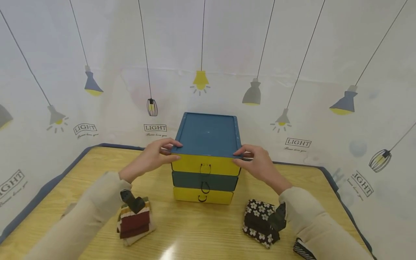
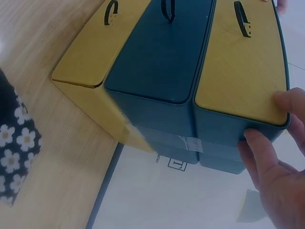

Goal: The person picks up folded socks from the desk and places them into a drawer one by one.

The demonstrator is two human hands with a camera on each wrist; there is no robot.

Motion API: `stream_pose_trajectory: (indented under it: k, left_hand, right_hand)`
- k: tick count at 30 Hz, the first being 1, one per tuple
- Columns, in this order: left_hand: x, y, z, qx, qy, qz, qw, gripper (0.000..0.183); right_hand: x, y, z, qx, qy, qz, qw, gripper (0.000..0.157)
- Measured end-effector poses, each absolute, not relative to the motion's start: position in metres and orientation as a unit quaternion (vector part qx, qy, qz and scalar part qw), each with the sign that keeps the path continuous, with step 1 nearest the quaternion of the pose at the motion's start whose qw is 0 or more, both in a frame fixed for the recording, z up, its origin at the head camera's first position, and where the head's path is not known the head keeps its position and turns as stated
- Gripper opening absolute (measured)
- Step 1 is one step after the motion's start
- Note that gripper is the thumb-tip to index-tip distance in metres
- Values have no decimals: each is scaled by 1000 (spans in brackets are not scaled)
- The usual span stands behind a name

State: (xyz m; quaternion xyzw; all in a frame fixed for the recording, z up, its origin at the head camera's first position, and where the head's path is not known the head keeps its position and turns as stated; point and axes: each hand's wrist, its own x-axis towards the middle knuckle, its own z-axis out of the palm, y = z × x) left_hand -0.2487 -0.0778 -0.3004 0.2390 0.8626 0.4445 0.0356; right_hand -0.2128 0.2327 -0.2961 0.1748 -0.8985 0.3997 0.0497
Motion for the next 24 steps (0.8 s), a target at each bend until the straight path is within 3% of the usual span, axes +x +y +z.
stream_pose_trajectory:
  k: [8, 24]
  left_hand:
    - [-251, -67, -296, 226, 864, 447, 58, 32]
    - [-254, -61, -298, 236, 863, 443, 50, 33]
  right_hand:
    - [-209, 240, -293, 167, -907, 384, 50, 19]
    - [-208, 242, -293, 158, -910, 378, 61, 20]
